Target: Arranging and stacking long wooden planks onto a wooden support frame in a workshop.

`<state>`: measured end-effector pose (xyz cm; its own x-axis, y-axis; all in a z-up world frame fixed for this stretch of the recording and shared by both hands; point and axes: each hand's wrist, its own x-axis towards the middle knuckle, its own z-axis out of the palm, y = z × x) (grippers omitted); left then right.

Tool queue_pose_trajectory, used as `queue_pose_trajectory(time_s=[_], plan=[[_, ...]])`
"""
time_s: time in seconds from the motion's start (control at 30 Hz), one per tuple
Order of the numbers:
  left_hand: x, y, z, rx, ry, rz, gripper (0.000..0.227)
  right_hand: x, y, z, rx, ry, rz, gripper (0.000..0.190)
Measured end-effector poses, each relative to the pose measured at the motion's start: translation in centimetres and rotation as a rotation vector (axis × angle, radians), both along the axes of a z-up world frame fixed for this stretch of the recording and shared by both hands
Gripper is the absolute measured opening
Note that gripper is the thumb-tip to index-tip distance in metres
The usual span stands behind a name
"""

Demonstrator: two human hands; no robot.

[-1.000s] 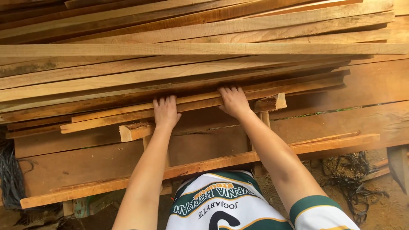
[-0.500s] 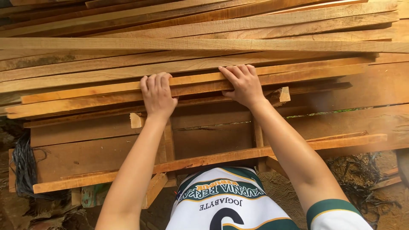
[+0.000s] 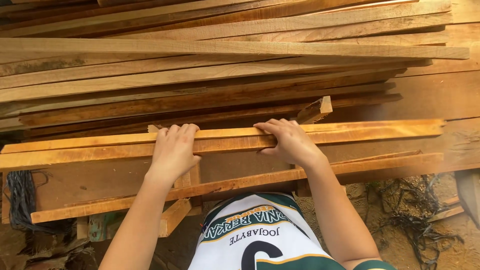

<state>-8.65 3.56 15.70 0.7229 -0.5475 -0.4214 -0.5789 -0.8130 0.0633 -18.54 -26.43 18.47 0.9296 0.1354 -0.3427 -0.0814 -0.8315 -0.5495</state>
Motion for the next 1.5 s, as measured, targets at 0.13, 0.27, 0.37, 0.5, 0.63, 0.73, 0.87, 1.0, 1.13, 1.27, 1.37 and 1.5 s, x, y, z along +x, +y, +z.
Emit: queue_pose_trajectory(time_s=[0.13, 0.27, 0.37, 0.5, 0.63, 0.73, 0.87, 1.0, 1.13, 1.27, 1.37, 1.5], plan=[[-0.6, -0.4, -1.9, 0.028, -0.033, -0.073, 0.081, -1.0, -0.2, -2.5, 0.069, 0.138, -0.073, 0.071], [-2.4, -2.5, -3.0, 0.055, 0.069, -0.131, 0.071, -2.5, -0.3, -5.2, 0.108, 0.128, -0.005, 0.073], [-3.0, -5.3, -9.2, 0.05, 0.069, -0.2, 0.071, -1.9, 0.8, -10.3, 0.081, 0.091, 0.011, 0.075], [-2.0, -6.4, -18.4, 0.121, 0.0, -0.228, 0.073, -1.1, 2.7, -17.1, 0.016, -0.075, -0.013, 0.073], [-1.4, -5.6, -23.1, 0.162, -0.056, -0.194, 0.07, -0.4, 3.9, -22.9, -0.084, -0.215, -0.025, 0.077], [-2.0, -4.9, -27.6, 0.141, -0.096, -0.133, 0.077, -0.7, 4.6, -24.6, -0.126, -0.219, -0.02, 0.076], [-2.7, -6.4, -24.6, 0.152, 0.035, 0.141, 0.105, -0.6, 4.5, -24.9, -0.176, -0.232, 0.001, 0.086], [-4.1, -6.7, -17.9, -0.038, 0.18, 0.339, 0.107, -1.2, 5.5, -24.7, -0.185, -0.227, -0.028, 0.092], [-7.8, -4.7, -20.7, -0.213, 0.054, 0.329, 0.087, -3.5, 5.6, -25.2, -0.14, -0.56, -0.133, 0.063], [-12.1, -2.9, -22.0, -0.422, 0.085, 0.178, 0.053, -5.9, 5.2, -25.6, -0.211, -0.563, -0.173, 0.045], [-14.3, -2.1, -22.6, -0.326, 0.296, 0.02, 0.054, -6.2, 5.4, -25.5, -0.253, -0.55, -0.141, 0.049], [-15.0, -1.5, -26.2, -0.18, 0.319, -0.081, 0.049, -6.0, 6.1, -25.0, -0.329, -0.539, -0.129, 0.049]])
